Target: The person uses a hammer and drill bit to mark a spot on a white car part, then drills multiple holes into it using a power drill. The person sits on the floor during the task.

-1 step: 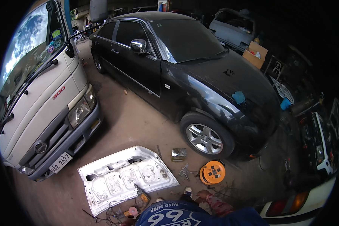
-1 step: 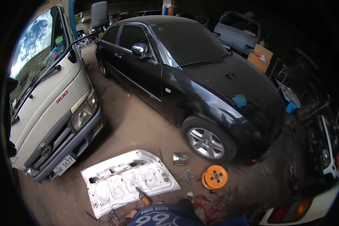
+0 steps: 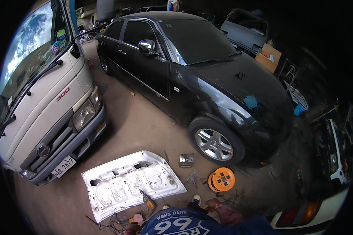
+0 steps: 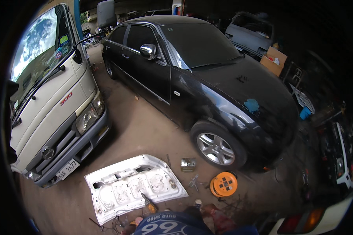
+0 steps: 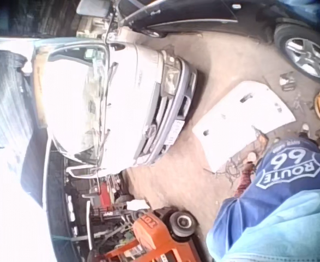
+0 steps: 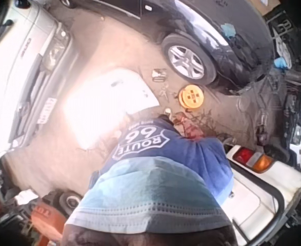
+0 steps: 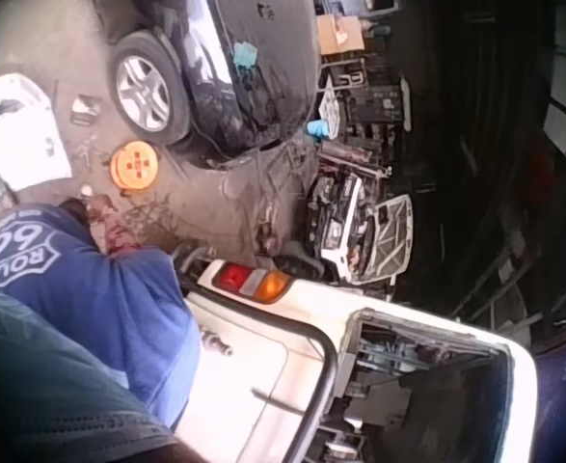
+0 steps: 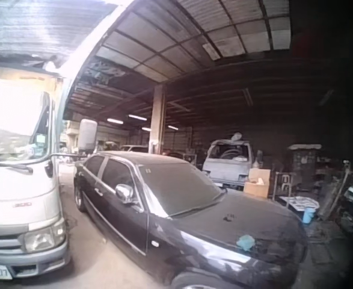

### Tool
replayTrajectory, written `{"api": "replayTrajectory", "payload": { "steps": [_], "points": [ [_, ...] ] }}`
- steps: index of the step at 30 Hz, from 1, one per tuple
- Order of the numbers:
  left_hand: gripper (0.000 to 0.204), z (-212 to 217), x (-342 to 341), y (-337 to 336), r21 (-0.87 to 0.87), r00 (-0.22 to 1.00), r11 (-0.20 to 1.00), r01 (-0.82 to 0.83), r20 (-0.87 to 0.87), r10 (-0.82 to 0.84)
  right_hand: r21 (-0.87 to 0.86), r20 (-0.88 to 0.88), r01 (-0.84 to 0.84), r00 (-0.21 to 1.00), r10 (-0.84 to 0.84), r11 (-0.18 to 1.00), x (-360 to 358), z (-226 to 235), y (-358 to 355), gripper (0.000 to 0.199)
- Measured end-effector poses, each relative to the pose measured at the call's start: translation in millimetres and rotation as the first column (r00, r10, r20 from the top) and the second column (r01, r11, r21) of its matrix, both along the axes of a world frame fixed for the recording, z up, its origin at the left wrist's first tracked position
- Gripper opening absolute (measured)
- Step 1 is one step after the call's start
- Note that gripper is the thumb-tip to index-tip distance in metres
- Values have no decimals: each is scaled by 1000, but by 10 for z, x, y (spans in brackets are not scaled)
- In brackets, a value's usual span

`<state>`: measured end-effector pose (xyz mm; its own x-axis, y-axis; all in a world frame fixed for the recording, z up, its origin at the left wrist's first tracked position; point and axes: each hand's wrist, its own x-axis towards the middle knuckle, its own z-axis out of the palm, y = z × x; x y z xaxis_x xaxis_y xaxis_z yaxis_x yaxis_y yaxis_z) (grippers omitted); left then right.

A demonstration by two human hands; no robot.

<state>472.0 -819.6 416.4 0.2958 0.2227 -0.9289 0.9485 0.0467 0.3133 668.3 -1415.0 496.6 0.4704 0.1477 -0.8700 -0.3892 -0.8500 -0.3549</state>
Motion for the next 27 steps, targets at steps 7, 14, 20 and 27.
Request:
{"api": "replayTrajectory", "payload": {
  "steps": [7, 14, 20, 27],
  "points": [
    [36, 283, 255, -582, 62, 994, 994, -90, 74, 85, -307, 306, -836, 365, 879, 454, 148, 242, -520, 32],
    [53, 505, 205, -1245, -19, 986, 986, 166, 7, -166, -20, -14, 332, 943, -332, 943, 525, 210, -823, 28],
    [62, 443, 73, -1426, 7, 994, 998, 68, -83, -68, 107, 13, 377, 925, -380, 920, 698, 192, -954, 18],
    [58, 433, 24, -1489, 78, 997, 996, -45, -66, 50, -7, -130, 582, 806, -578, 813, 689, 333, -834, 23]
  ]
}}
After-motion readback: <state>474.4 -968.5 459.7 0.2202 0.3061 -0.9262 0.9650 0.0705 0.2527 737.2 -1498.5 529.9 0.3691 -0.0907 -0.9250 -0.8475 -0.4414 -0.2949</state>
